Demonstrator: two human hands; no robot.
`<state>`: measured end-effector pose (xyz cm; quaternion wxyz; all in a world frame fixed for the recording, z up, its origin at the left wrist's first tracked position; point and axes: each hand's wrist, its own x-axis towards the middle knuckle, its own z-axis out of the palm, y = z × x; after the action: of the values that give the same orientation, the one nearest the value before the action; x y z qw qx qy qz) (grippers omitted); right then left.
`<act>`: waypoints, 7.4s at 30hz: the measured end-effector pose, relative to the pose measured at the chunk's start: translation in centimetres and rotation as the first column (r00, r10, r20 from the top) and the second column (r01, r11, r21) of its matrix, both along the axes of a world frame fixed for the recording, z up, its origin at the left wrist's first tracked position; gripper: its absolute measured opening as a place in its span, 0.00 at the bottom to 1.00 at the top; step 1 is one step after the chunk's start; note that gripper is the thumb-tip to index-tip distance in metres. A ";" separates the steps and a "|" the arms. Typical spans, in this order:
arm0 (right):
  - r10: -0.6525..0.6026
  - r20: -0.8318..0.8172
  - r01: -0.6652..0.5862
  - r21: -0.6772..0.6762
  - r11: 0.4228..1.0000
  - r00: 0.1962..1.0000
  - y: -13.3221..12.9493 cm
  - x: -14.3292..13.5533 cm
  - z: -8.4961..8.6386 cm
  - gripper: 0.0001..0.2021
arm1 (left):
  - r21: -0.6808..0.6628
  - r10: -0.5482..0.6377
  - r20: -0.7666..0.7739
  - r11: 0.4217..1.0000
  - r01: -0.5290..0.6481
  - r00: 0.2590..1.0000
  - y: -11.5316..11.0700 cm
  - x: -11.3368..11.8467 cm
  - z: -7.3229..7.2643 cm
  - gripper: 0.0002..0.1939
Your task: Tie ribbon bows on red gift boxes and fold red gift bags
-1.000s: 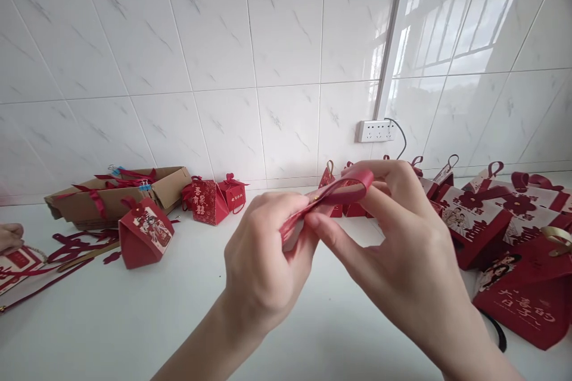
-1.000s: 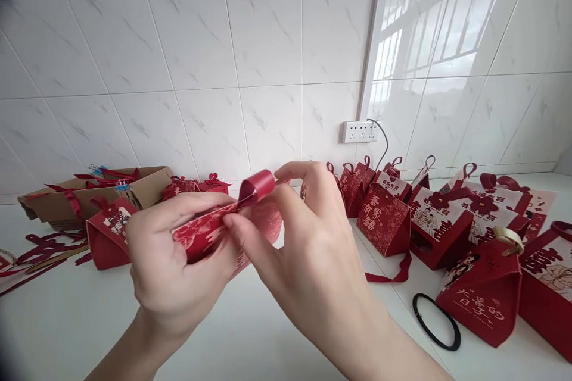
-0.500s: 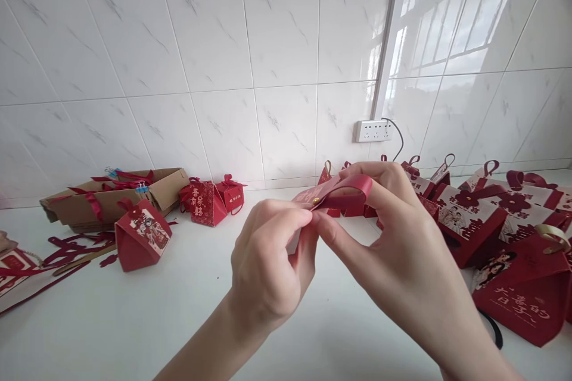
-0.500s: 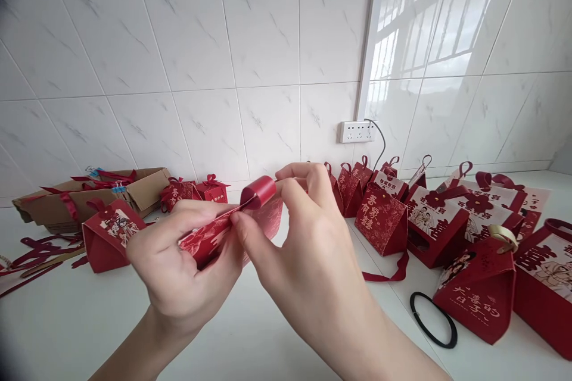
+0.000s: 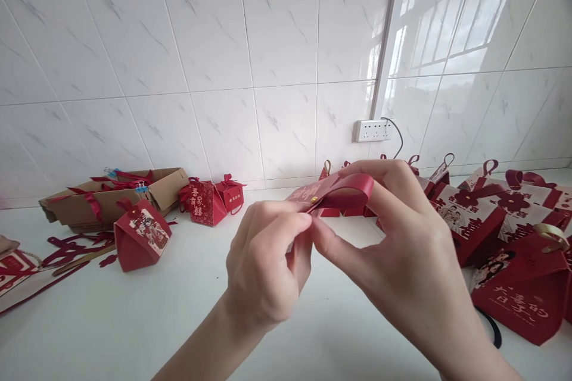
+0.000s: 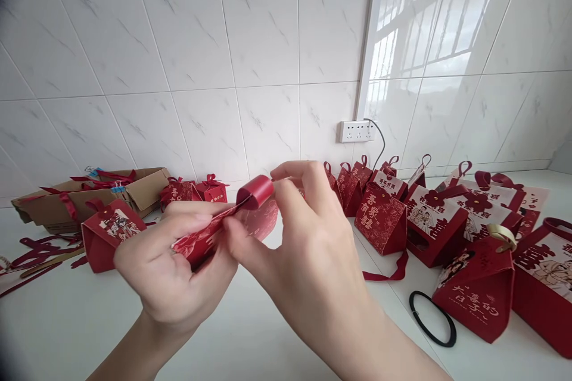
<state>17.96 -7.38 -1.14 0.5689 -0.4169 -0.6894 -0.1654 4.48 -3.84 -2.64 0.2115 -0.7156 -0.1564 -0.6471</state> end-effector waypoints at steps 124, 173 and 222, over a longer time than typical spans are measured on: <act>-0.010 0.432 -0.085 0.199 0.976 0.902 1.0 2.4 0.6 0.04 | -0.448 0.029 0.021 0.894 -0.017 0.999 -1.3 -0.2 0.8 0.12; 0.003 0.280 -0.104 0.345 0.933 0.960 1.4 1.1 0.6 0.08 | -0.224 0.078 0.073 0.973 -0.060 0.994 -1.2 -0.3 0.1 0.13; 0.106 -0.003 -0.106 -0.055 0.993 0.994 0.0 1.9 0.7 0.10 | -0.562 -0.154 0.187 0.793 0.234 0.970 -1.6 -0.8 1.3 0.09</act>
<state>19.85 -7.37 -0.47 0.5651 -0.3950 -0.7149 -0.1161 3.63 -5.42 -1.33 -0.0950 -0.7140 -0.2855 -0.6322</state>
